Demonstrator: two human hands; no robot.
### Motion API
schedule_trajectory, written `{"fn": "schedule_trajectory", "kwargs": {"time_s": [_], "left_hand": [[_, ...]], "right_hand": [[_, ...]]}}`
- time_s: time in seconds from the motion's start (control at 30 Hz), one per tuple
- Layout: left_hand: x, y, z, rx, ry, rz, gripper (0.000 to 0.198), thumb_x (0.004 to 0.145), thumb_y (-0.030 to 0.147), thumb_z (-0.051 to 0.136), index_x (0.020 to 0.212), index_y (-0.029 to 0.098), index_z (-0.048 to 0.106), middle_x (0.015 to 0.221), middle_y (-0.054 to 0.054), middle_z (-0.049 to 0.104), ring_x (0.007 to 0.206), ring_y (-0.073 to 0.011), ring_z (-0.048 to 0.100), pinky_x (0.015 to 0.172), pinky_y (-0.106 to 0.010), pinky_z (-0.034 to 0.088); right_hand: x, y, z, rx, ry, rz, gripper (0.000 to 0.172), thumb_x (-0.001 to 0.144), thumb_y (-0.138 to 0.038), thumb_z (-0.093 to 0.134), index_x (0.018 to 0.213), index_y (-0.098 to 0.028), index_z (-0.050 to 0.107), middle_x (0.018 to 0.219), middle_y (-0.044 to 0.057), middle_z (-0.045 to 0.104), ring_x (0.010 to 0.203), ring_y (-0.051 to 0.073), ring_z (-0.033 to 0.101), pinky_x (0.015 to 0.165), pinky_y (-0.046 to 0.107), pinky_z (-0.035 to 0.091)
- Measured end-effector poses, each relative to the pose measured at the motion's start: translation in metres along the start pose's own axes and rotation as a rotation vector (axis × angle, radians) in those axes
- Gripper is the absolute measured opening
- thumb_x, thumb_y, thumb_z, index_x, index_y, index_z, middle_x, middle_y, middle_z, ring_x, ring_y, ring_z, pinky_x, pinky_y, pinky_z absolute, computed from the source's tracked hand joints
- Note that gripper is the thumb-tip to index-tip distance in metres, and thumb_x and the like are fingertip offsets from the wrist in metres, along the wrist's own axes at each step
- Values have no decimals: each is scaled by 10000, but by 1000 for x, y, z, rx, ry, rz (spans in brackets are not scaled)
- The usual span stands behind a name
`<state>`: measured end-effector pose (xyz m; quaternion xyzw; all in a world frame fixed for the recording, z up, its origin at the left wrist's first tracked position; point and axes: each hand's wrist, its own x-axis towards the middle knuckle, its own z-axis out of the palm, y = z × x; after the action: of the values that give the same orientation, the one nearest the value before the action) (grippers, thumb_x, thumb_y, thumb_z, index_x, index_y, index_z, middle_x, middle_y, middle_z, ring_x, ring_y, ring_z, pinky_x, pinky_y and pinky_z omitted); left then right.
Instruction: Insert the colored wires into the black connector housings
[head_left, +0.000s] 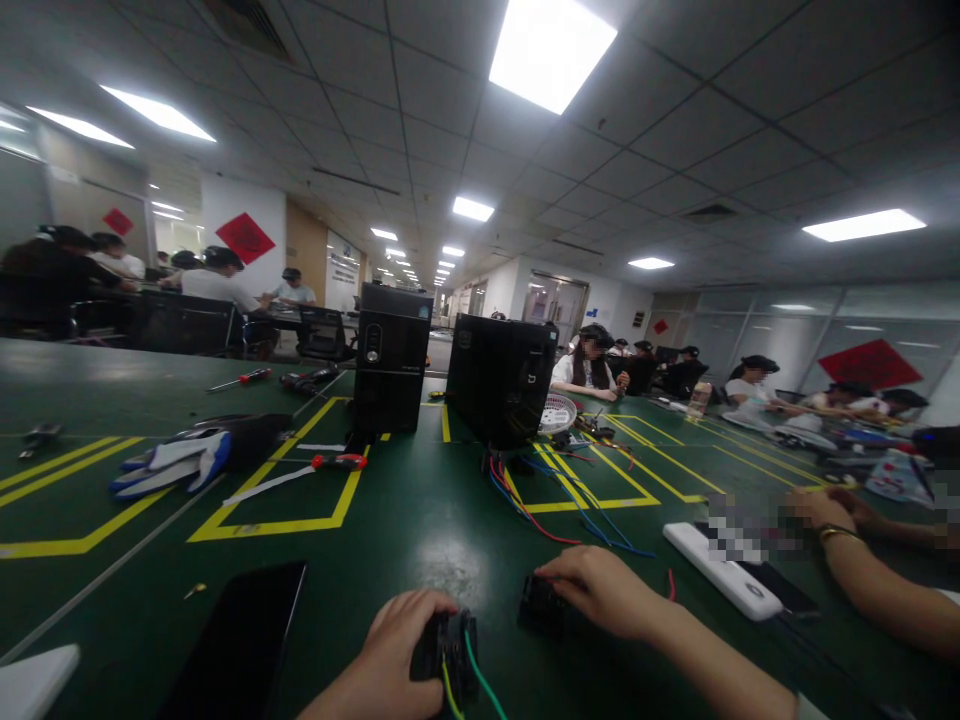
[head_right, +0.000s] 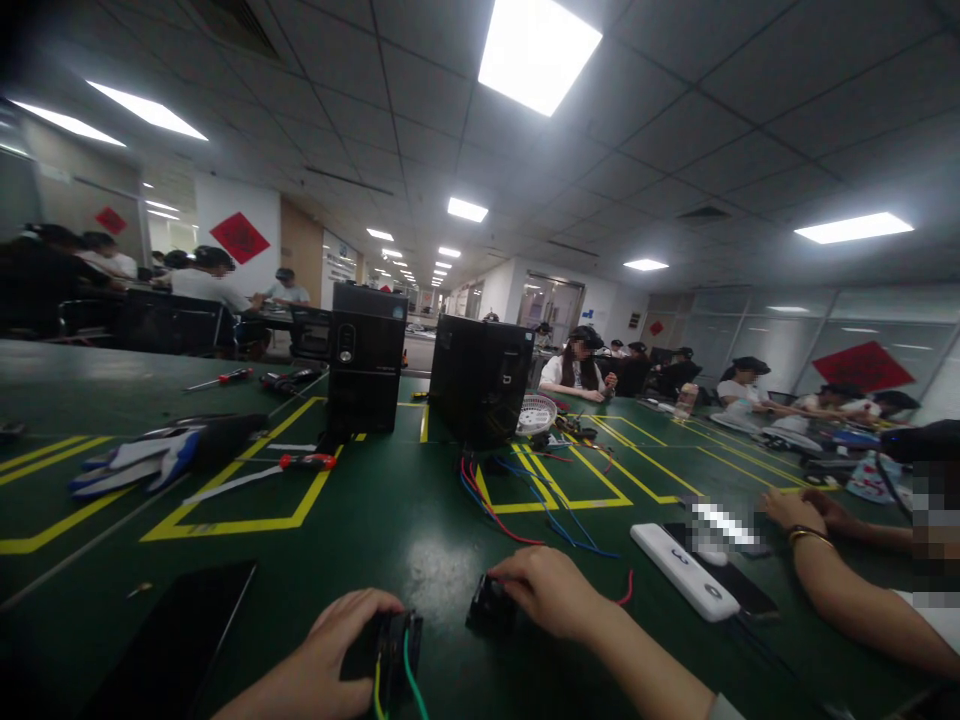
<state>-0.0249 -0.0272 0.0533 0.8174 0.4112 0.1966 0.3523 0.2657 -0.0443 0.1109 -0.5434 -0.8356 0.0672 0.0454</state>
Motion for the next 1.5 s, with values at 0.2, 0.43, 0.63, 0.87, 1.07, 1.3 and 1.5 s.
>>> {"fn": "schedule_trajectory", "kwargs": {"time_s": [0.2,0.43,0.63,0.87,1.07,1.3,1.5], "left_hand": [[1,-2,2,-21,7,-3,485,605,186,603,1087,228,576,1143,-41,571,1120,-259,474,985,-371,350],[1,-4,3,-15,11,19,467,618,185,612,1082,223,571,1131,-43,571,1106,-251,480,984,-370,351],[2,-7,3,-33,19,39,444,627,193,628,1066,238,573,1126,-32,570,1103,-250,478,982,-376,354],[1,-5,1,-20,20,54,452,629,180,631,1073,237,570,1107,-24,575,1086,-239,494,987,-373,352],[0,-4,1,-13,15,43,460,622,168,623,1074,237,572,1114,-25,578,1091,-235,495,997,-370,344],[2,-8,3,-11,25,57,464,636,192,634,1093,242,565,1131,-25,572,1105,-240,484,985,-364,354],[1,-9,2,-21,24,64,455,644,199,635,1092,249,565,1130,-19,572,1101,-237,486,979,-360,360]], "right_hand": [[4,-5,-3,-62,-11,-32,321,916,-251,402,1029,-226,701,915,73,731,870,218,649,748,293,454],[1,-5,2,-22,13,-7,317,927,-270,389,1030,-232,686,969,63,730,927,221,650,791,306,470],[-8,8,17,61,115,112,351,920,-304,419,1213,-194,578,1018,76,717,925,211,657,819,334,501],[-11,14,8,108,172,125,347,924,-274,391,1174,-164,604,1163,95,667,1076,206,602,933,339,447],[-19,9,-4,170,220,165,300,929,-306,401,1111,-170,596,918,68,698,793,194,642,707,317,479],[-24,6,-12,237,261,172,280,928,-360,414,1060,-198,601,703,-4,605,610,159,536,562,279,389],[-27,7,-10,289,278,165,295,917,-396,430,1034,-199,616,710,2,618,612,159,532,553,275,404]]}}
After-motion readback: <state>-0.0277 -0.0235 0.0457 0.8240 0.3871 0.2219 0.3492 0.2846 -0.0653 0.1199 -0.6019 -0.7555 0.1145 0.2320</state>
